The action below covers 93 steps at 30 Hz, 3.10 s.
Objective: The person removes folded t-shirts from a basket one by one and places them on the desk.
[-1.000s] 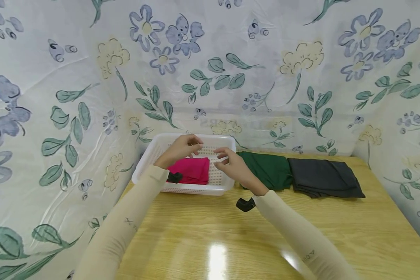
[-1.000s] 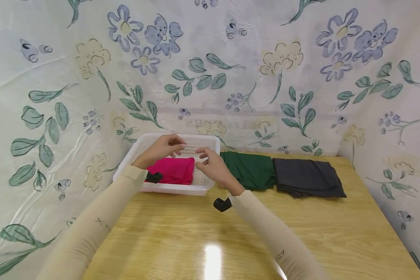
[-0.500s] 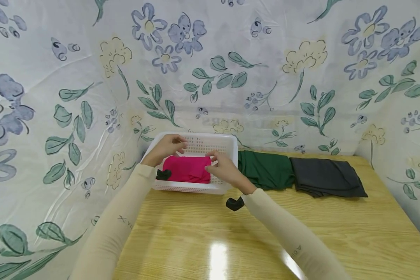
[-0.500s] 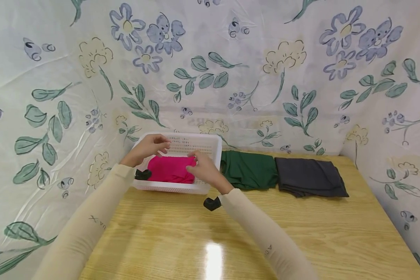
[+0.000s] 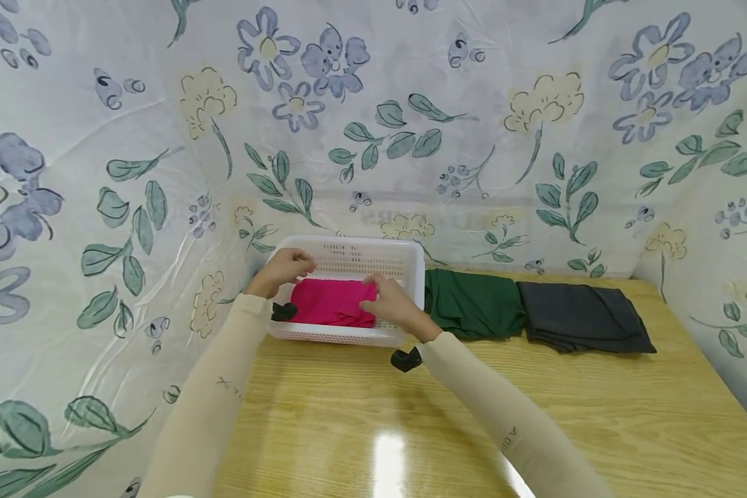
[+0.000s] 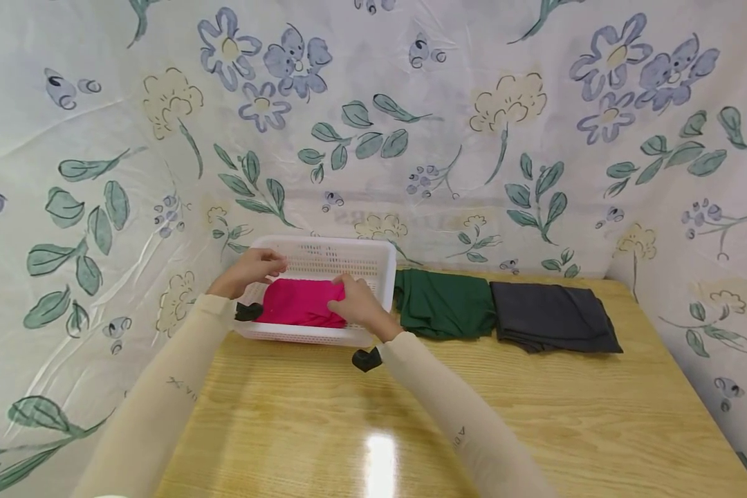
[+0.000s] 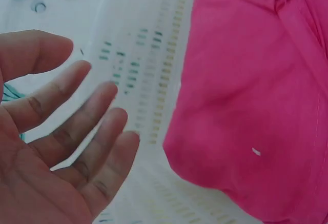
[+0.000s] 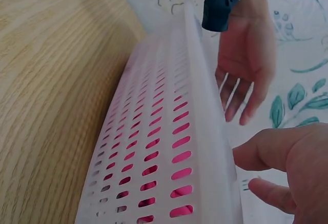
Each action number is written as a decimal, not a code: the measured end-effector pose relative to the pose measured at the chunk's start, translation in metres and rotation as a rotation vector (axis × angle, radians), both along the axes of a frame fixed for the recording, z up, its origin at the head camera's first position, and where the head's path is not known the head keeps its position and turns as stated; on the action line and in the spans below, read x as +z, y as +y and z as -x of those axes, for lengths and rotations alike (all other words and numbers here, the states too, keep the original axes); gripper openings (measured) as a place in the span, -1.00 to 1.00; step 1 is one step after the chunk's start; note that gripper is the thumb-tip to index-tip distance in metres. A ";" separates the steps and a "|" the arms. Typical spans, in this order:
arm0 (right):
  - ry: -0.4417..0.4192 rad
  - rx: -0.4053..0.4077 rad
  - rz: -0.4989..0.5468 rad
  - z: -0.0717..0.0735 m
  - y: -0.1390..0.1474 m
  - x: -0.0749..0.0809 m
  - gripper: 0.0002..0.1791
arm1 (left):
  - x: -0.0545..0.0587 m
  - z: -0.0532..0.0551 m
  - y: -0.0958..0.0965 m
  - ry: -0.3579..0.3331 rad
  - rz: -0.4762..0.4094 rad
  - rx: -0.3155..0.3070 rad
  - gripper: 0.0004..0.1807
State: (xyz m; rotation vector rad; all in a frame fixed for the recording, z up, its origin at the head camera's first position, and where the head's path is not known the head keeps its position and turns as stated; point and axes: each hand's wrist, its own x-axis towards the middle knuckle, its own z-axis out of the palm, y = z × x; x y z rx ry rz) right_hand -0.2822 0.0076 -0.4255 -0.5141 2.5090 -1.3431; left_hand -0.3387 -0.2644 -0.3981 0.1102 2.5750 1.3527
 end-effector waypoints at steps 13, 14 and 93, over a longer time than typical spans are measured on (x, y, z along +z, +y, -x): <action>-0.075 -0.031 -0.033 0.007 -0.010 -0.007 -0.43 | -0.004 0.002 0.002 -0.158 0.146 0.040 -0.58; -0.078 -0.031 -0.032 0.007 -0.010 -0.006 -0.43 | -0.005 0.002 0.003 -0.168 0.146 0.041 -0.58; -0.300 -0.141 0.299 0.030 -0.020 -0.017 -0.57 | -0.011 -0.004 -0.009 -0.320 -0.114 -0.096 -0.52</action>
